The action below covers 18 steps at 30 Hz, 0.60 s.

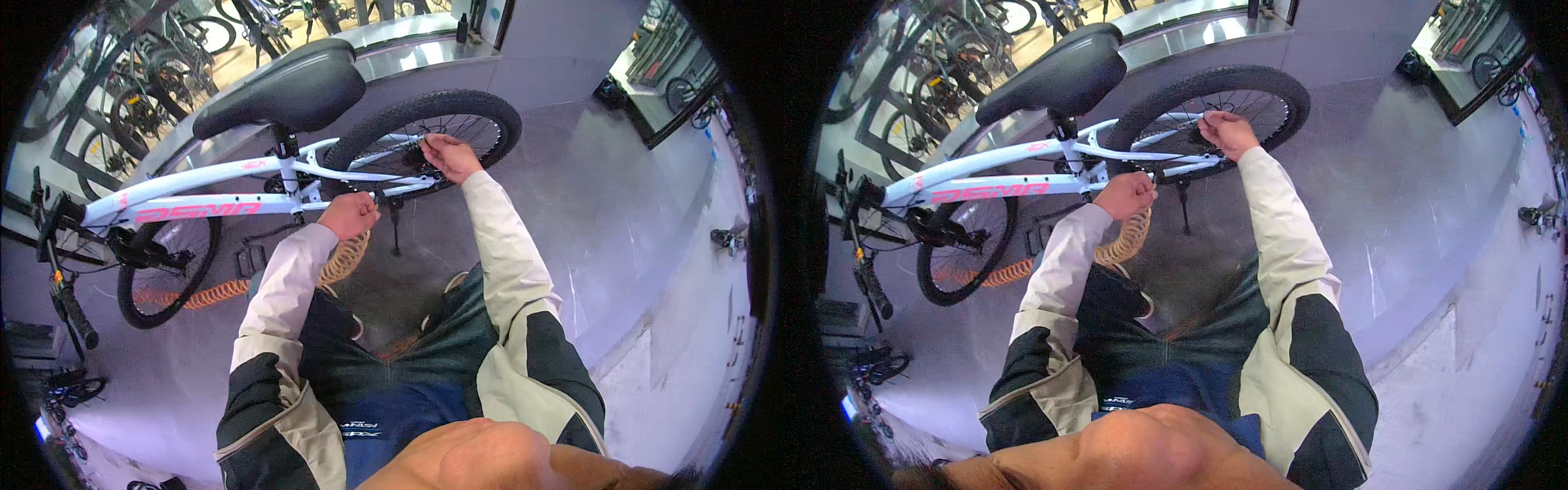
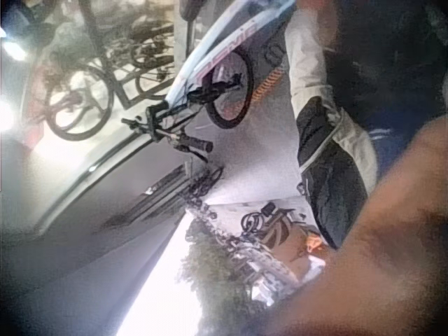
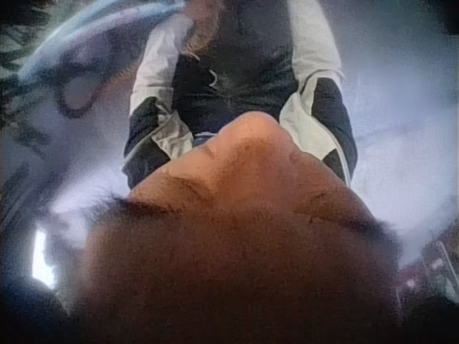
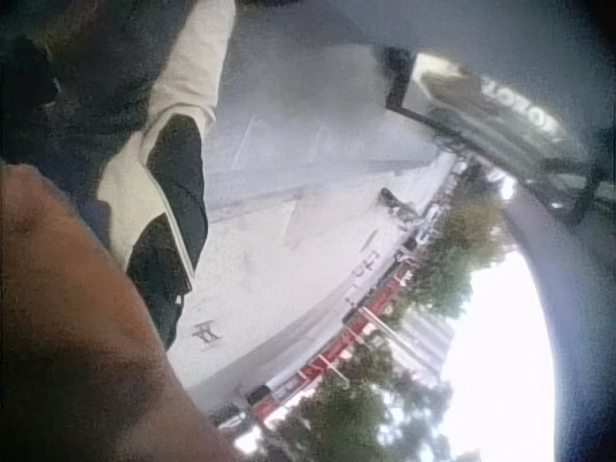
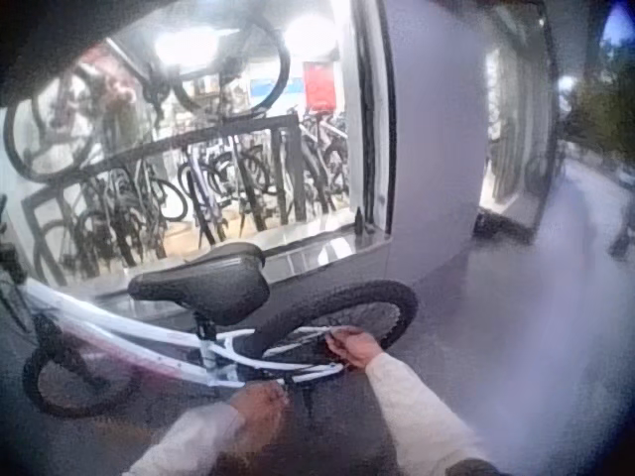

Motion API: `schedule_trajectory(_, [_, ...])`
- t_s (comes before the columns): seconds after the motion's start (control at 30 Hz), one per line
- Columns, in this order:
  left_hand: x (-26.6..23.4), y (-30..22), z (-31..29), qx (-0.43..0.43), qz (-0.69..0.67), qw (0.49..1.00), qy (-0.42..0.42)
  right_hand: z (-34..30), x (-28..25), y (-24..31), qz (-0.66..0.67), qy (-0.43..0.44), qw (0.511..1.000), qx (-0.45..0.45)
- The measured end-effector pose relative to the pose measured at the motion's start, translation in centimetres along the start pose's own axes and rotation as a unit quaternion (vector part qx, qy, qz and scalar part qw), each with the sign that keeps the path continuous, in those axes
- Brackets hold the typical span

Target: The person inflates the front and rear tires of a white bicycle using a coiled air hose. They attach the hose to the front tire valve, inflate, then repeat the process on the rear tire, checking each tire by hand afterward.

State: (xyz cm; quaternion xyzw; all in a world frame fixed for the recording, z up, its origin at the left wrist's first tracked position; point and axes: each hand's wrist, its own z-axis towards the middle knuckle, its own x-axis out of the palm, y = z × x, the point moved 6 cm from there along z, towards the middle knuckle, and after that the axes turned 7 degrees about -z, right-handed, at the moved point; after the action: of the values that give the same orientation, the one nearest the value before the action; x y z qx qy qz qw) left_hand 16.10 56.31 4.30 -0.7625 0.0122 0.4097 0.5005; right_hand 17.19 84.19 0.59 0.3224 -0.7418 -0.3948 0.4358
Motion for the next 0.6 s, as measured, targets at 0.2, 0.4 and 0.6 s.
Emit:
schedule_trajectory(0.2, [1.2,0.3,-0.8,0.050,-0.001,0.999,-0.010,0.9,1.6,-1.0,0.019,-0.005,1.000,-0.019])
schedule_trajectory(0.4, [1.8,0.3,-1.4,0.055,0.019,0.998,-0.010,1.8,1.2,-1.4,0.098,-0.010,0.995,-0.016])
schedule_trajectory(0.6, [2.3,0.4,-1.3,0.072,0.033,0.997,-0.018,2.9,1.7,-2.3,0.204,0.011,0.979,0.012])
